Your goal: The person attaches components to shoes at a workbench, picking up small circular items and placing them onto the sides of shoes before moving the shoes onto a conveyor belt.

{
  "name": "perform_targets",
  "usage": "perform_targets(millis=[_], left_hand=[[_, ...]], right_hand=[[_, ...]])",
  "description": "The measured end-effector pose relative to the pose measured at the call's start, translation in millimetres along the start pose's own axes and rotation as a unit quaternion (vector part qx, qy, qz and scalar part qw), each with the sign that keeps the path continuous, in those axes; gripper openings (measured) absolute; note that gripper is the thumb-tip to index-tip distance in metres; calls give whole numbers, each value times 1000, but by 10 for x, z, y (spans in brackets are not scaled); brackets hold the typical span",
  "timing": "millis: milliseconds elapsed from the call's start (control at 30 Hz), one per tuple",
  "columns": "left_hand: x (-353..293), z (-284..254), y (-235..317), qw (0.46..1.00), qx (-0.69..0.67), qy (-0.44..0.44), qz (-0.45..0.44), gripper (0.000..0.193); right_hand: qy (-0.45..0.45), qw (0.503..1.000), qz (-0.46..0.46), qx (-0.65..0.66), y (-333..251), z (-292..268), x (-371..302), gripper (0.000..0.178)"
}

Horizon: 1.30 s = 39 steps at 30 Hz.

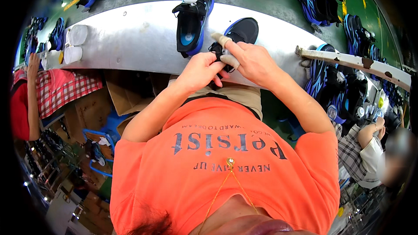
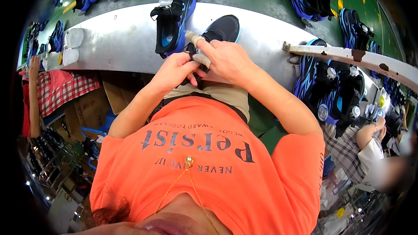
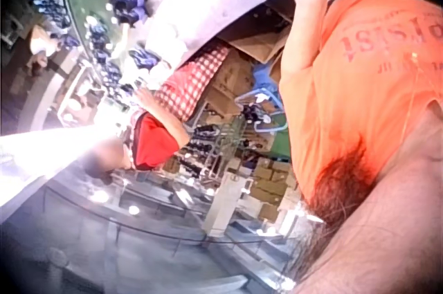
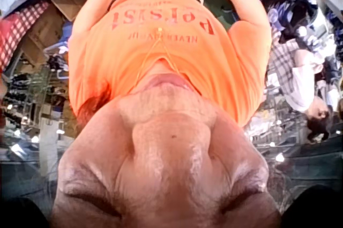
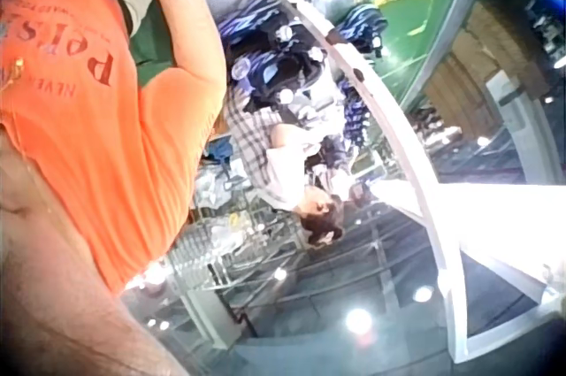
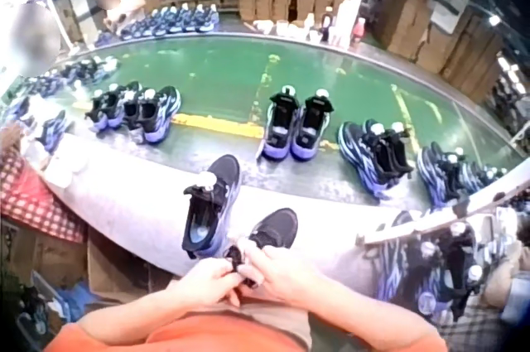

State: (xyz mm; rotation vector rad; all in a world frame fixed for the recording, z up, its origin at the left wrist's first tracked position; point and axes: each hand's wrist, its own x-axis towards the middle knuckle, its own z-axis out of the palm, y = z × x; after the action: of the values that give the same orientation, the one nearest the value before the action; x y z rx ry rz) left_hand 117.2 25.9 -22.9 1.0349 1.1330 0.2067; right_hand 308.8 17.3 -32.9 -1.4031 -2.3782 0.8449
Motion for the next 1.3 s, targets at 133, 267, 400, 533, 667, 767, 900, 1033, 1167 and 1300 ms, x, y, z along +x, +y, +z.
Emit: perform_targets(millis=[133, 267, 400, 533, 667, 767, 900, 1033, 1167, 1300], left_hand=[[13, -41, -2, 996, -80, -34, 0, 23], [8, -11, -46, 997, -80, -18, 4, 22], [-12, 12, -16, 993, -116, -35, -3, 21], [-4, 27, -80, 987, -152, -41, -17, 21], [-68, 84, -92, 981, -186, -52, -5, 22], [-24, 65, -106, 985, -167, -41, -18, 23], [-224, 1, -48, 997, -65, -49, 17, 26], [-466, -438, 114, 957, 63, 210, 187, 27], [417, -750, -47, 848, 306, 391, 183, 33], [462, -1313, -295, 895, 255, 314, 188, 35]], right_hand=[[38, 998, 8, 49, -19, -102, 9, 58], [97, 989, -82, -69, -44, -57, 43, 59], [62, 991, 36, 109, -35, -36, 68, 58], [108, 991, -56, -56, -36, 1, 89, 61], [46, 985, 44, 162, -62, -143, 49, 64], [36, 998, 0, 52, -17, -100, 18, 61], [-8, 981, 52, 185, 39, -180, 29, 52], [129, 987, -11, 93, 308, -285, 251, 34], [144, 984, -70, 77, 300, 15, 525, 27], [28, 997, -35, 63, 297, -37, 439, 27]])
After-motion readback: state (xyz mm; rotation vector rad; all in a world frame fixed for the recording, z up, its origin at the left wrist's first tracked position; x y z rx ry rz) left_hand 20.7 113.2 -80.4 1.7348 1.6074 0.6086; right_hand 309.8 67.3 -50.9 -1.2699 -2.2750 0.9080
